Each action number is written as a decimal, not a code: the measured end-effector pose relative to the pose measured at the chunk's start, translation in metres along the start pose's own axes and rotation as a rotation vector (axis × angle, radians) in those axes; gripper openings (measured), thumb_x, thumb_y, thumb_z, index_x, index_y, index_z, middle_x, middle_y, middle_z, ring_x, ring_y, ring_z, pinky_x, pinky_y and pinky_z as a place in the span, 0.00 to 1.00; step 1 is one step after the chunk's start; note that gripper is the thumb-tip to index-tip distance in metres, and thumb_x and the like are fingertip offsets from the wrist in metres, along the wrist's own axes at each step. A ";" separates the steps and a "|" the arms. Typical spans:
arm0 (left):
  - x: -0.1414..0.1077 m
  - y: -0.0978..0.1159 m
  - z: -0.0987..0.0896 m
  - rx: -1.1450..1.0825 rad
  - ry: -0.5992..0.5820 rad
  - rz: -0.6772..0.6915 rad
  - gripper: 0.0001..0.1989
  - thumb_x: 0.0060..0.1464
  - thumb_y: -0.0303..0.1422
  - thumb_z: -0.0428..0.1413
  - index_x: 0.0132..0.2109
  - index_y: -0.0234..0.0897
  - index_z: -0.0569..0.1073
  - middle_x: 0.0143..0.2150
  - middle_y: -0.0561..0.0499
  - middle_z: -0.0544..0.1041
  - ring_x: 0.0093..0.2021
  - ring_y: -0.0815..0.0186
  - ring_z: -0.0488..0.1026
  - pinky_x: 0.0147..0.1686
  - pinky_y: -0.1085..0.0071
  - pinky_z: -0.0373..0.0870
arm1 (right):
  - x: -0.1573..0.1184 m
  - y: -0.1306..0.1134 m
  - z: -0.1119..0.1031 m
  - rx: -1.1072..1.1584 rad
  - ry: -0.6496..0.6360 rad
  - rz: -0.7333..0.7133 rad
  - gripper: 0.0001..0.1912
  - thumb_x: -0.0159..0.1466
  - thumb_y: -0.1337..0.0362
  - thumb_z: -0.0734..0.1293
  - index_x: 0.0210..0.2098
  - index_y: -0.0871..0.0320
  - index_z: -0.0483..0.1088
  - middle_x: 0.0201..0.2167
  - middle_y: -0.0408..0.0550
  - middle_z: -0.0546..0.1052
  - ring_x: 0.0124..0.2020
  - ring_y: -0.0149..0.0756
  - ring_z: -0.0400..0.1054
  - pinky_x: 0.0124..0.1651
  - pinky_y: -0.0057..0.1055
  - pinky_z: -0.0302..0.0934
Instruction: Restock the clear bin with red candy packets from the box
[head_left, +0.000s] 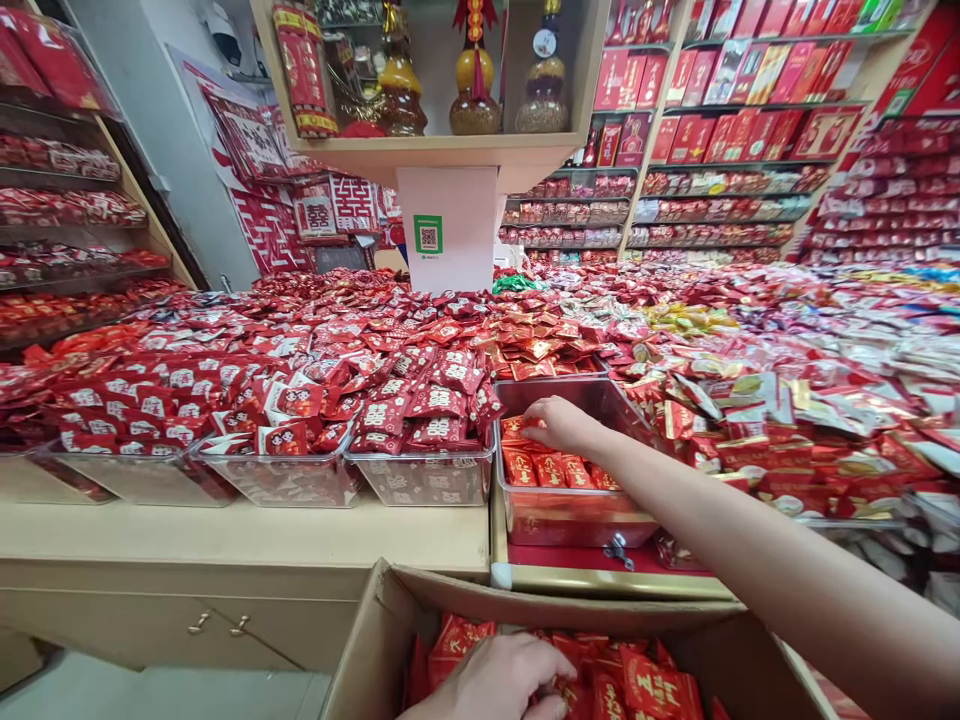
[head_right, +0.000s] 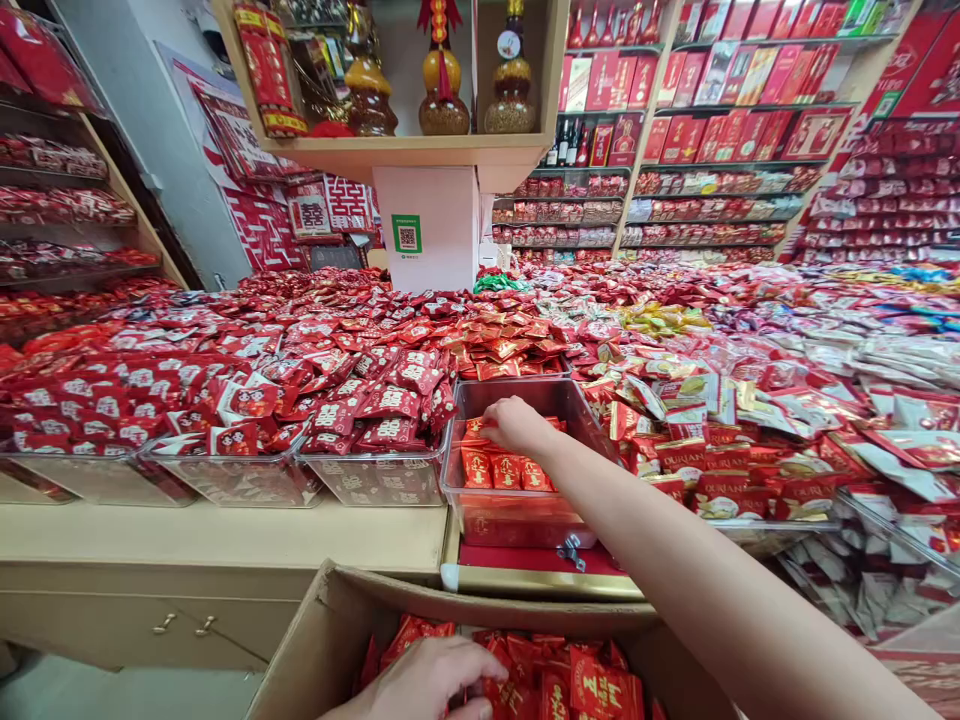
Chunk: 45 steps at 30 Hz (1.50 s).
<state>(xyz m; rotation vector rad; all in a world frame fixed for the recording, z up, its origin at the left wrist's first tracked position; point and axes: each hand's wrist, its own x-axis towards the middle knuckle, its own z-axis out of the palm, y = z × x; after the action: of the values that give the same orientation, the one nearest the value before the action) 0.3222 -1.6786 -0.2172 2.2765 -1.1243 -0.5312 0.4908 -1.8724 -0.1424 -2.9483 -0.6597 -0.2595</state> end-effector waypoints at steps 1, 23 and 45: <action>0.001 -0.001 0.000 0.007 -0.002 0.012 0.15 0.47 0.29 0.51 0.45 0.39 0.69 0.35 0.49 0.75 0.33 0.67 0.71 0.34 0.76 0.67 | 0.000 -0.001 0.001 0.005 -0.029 0.001 0.14 0.55 0.60 0.61 0.37 0.60 0.71 0.36 0.50 0.75 0.40 0.39 0.67 0.43 0.28 0.56; 0.013 -0.033 0.028 0.062 -0.128 -0.014 0.13 0.50 0.36 0.51 0.44 0.48 0.70 0.39 0.53 0.76 0.38 0.65 0.72 0.36 0.77 0.66 | 0.005 0.003 0.010 0.053 -0.145 -0.065 0.24 0.50 0.76 0.60 0.48 0.63 0.64 0.48 0.54 0.68 0.49 0.40 0.61 0.48 0.28 0.55; -0.009 -0.017 0.013 0.195 -0.197 -0.262 0.13 0.48 0.38 0.48 0.41 0.45 0.70 0.36 0.50 0.74 0.36 0.60 0.71 0.35 0.69 0.67 | 0.001 0.001 -0.004 0.051 -0.023 -0.036 0.20 0.58 0.55 0.57 0.41 0.62 0.69 0.40 0.53 0.73 0.42 0.39 0.66 0.43 0.27 0.56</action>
<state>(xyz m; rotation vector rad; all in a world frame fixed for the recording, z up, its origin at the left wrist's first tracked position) 0.3198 -1.6666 -0.2366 2.6077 -1.0102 -0.7938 0.4915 -1.8731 -0.1383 -2.8973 -0.7113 -0.2091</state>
